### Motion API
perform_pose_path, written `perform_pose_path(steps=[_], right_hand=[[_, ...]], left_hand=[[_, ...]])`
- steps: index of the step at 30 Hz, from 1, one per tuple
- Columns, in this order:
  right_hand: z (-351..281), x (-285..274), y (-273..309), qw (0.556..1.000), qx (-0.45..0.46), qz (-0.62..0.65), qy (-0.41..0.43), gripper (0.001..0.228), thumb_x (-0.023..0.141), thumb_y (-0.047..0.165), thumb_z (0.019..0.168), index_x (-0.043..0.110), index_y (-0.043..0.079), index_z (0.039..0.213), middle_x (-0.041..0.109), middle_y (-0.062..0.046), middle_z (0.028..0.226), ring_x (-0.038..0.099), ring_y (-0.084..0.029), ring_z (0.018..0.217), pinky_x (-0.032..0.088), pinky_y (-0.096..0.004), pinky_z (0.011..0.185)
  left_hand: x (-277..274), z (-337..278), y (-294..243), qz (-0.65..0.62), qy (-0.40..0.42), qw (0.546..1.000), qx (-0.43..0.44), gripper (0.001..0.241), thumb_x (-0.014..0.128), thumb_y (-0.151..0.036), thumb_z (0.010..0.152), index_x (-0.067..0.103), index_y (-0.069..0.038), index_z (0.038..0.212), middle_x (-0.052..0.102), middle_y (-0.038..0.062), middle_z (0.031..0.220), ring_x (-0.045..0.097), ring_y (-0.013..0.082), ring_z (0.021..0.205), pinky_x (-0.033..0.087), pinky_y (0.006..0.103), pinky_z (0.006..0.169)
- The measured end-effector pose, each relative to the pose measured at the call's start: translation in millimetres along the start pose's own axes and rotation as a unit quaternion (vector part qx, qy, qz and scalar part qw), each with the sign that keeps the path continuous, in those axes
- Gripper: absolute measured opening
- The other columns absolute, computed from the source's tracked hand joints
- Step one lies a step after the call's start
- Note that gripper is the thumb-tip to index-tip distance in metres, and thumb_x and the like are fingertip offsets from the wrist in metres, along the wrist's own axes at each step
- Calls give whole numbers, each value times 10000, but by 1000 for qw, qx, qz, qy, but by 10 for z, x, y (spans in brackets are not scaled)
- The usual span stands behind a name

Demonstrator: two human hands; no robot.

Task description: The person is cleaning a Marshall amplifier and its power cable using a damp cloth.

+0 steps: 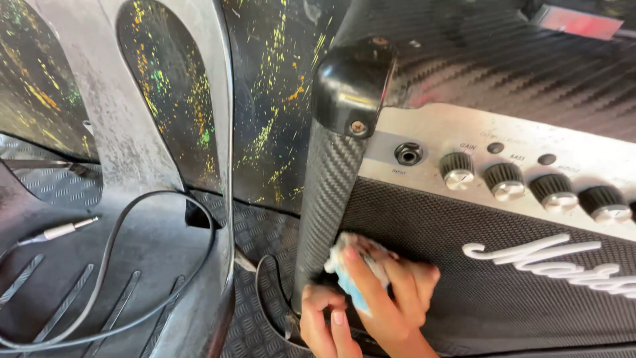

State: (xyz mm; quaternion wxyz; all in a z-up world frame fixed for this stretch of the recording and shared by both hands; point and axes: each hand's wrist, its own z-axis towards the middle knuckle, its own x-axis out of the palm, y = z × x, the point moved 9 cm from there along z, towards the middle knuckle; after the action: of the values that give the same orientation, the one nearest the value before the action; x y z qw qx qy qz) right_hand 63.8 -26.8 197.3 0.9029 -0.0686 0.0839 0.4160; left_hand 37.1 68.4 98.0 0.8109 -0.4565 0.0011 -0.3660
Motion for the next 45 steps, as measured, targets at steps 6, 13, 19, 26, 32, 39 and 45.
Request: perform_pose_path(steps=[6,13,19,26,32,39,45], right_hand=[[770,-192,-18,994,48,-22,-93,342,872,-81,787,743,50,1075,719,-124,1030,552,-253,895,447,-375,873],[558,-68,43,992,63,22,-105,337,808,-2,805,711,82,1117,740,-140,1080,581,-231,891,479,-359,860],[236,-28,-56,998,-43,-44,12,351,891,51,700,783,165,1014,654,-14,852,503,-169,718,392,-385,772],[437,-186,-34,995,18,-57,-86,344,802,-39,800,722,81,1113,696,-146,985,547,-260,818,381,-431,897],[8,-486,-469,994,43,-91,-37,397,882,-95,762,771,157,1049,621,-48,929,505,-233,828,409,-407,865],[-128,-335,-500,960,-15,-185,-208,535,852,-158,732,761,284,1020,466,-24,818,438,-250,710,362,-447,767],[-712,-562,-865,993,-3,19,117,293,841,229,734,810,216,1025,692,13,1120,568,-109,993,429,-297,899]], left_hand=[[44,68,15,-60,33,995,79,339,478,-245,949,608,-44,707,630,73,595,519,132,527,505,244,543],[27,62,335,-67,70,993,73,395,461,-314,994,622,-63,735,631,45,589,510,117,521,476,236,531],[-15,182,28,-32,27,993,107,302,450,-209,918,590,-67,691,588,52,567,487,133,501,502,254,524],[24,176,-84,-3,11,994,110,261,455,-164,878,581,-78,666,559,30,537,461,120,473,457,235,480],[49,-82,70,54,19,998,-10,172,532,-203,880,611,-74,797,621,59,659,535,127,554,517,252,575],[365,-251,235,94,36,991,-83,253,641,-112,797,643,-30,1036,640,135,1020,632,188,757,581,289,698],[620,-525,248,126,64,987,-81,247,690,7,795,592,-20,1021,572,116,1002,574,181,778,548,266,676]])
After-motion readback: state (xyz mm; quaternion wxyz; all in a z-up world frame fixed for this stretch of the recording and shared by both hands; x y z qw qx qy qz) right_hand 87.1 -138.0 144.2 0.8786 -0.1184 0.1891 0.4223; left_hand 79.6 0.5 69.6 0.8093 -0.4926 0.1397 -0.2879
